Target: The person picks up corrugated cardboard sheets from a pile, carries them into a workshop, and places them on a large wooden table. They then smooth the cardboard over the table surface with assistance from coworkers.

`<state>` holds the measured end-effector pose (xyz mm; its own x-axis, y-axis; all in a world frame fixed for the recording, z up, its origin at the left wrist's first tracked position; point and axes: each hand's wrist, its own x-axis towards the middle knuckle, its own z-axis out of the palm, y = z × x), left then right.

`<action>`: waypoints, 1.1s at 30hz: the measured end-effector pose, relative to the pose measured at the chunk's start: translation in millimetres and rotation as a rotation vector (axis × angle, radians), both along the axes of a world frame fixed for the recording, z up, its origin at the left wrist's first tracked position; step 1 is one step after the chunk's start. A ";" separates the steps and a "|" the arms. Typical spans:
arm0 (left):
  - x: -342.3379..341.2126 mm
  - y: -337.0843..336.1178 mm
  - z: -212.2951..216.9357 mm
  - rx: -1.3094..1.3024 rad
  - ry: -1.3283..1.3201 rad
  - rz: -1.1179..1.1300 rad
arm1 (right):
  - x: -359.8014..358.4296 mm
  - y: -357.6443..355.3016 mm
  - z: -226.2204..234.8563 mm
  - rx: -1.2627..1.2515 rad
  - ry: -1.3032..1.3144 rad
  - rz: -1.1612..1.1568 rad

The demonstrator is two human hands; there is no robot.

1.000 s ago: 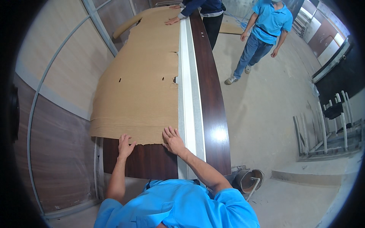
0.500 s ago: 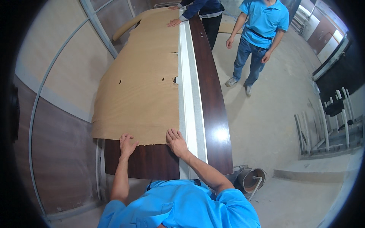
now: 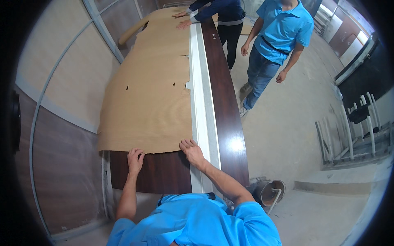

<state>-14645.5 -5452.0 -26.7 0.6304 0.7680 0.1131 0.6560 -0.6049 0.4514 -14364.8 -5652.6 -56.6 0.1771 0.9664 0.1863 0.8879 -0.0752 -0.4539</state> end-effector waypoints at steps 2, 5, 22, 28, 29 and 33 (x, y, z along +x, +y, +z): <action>1.0 -6.0 -0.9 0.046 -0.053 -0.007 | 0.2 -2.2 1.0 0.000 0.008 -0.001; 3.5 -13.3 1.8 0.085 -0.078 0.014 | 0.8 -5.2 3.0 0.020 0.007 -0.007; 8.9 -17.3 24.7 0.141 -0.171 0.100 | 0.8 -9.3 70.3 0.149 0.007 -0.044; 12.2 -32.7 23.5 0.128 -0.152 0.087 | 10.4 -19.4 74.5 0.125 0.068 -0.090; 13.2 -36.7 21.8 0.104 -0.136 0.081 | 12.6 -22.0 71.7 0.084 0.073 -0.078; 14.5 -49.7 10.1 -0.004 -0.071 0.102 | 15.7 -33.1 51.6 0.071 0.057 -0.075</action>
<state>-14631.0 -5501.8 -16.6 0.5395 0.8283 0.1513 0.6804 -0.5347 0.5012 -14349.2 -5685.6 -5.0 0.2605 0.9349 0.2411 0.8534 -0.1062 -0.5103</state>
